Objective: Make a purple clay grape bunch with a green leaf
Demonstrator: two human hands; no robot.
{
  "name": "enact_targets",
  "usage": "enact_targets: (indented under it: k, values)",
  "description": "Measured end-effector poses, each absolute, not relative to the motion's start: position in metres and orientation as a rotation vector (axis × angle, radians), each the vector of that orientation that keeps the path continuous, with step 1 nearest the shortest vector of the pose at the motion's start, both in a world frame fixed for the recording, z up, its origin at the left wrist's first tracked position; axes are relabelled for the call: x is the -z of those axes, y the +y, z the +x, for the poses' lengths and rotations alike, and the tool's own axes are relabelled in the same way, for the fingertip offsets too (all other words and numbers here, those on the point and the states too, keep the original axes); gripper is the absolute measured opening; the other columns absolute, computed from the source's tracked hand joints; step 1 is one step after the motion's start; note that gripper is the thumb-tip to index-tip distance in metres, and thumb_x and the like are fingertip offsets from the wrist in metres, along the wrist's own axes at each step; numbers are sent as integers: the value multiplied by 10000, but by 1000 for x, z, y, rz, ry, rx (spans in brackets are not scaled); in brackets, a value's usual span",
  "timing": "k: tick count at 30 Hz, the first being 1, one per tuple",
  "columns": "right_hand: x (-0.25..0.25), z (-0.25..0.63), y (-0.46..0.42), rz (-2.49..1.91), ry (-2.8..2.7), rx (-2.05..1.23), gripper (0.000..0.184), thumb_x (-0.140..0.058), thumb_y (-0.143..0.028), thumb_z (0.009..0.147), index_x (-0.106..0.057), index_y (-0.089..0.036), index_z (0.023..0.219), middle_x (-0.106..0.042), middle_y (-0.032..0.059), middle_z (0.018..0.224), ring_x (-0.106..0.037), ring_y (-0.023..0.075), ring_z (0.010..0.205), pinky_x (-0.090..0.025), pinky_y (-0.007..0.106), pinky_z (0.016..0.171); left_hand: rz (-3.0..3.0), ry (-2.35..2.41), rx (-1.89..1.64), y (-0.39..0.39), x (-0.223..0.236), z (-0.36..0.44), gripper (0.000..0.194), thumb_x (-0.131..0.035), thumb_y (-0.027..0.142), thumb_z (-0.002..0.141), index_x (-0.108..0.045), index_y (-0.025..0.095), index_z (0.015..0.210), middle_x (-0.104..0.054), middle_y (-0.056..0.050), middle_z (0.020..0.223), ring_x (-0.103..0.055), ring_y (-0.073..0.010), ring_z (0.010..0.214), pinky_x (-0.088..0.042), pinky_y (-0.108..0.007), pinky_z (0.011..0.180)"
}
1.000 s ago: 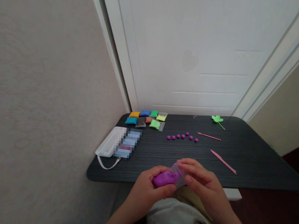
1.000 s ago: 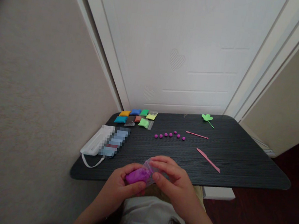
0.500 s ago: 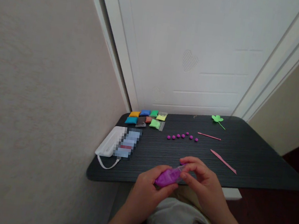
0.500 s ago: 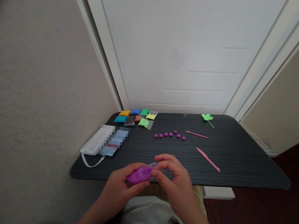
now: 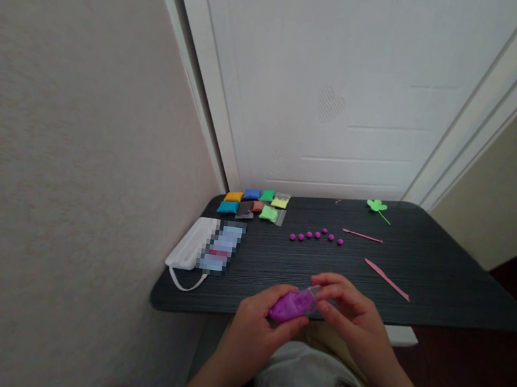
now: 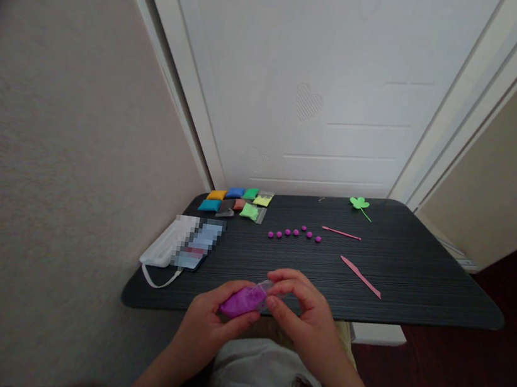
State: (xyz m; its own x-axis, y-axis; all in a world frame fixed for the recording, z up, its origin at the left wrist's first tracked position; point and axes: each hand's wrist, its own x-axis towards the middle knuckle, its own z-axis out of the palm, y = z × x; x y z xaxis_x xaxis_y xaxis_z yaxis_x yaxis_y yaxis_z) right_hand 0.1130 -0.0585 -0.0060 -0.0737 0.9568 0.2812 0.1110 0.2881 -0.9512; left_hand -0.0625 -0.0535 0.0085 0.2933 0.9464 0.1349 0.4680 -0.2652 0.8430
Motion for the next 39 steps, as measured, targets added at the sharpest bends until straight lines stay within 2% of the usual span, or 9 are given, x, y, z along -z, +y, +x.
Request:
enact_targets:
  k: [6, 11, 24, 32, 39]
  values:
    - [6, 112, -60, -1000, -1603, -982, 89, -589, -271, 755, -643, -222, 805, -559, 53, 1071, -518, 192, 1013, -399, 339, 888, 1831, 1218, -837, -54, -10, -62, 275, -602, 345, 700, -580, 250, 957, -638, 28, 898, -573, -125, 788, -405, -214, 711]
    - [8, 121, -57, -902, -1698, -909, 187, -537, -248, 795, -630, -274, 955, -539, 48, 1132, -496, 198, 1057, -401, 350, 893, 1739, 1195, -806, -53, -10, -65, 293, -628, 354, 672, -595, 239, 939, -635, 27, 852, -560, -124, 734, -403, -213, 666]
    - [4, 128, -56, -884, -1861, -863, 178, -530, -231, 797, -658, -268, 915, -549, 38, 1140, -533, 187, 1020, -417, 321, 876, 1325, 980, -737, -48, -1, -67, 344, -652, 324, 651, -576, 142, 934, -591, 1, 646, -534, -111, 543, -415, -221, 527]
    - [11, 125, -56, -783, -1676, -1053, 239, -544, -227, 795, -624, -335, 992, -551, 14, 1149, -513, 183, 1062, -408, 351, 903, 1273, 929, -755, -49, 0, -65, 325, -648, 301, 657, -579, 135, 928, -595, -1, 630, -535, -111, 529, -425, -223, 523]
    - [4, 120, -55, -805, -1758, -1083, 216, -545, -255, 794, -636, -314, 981, -519, 28, 1204, -483, 194, 1103, -379, 372, 930, 1315, 960, -746, -48, 5, -66, 332, -652, 309, 656, -583, 142, 935, -599, -9, 668, -542, -116, 550, -427, -230, 532]
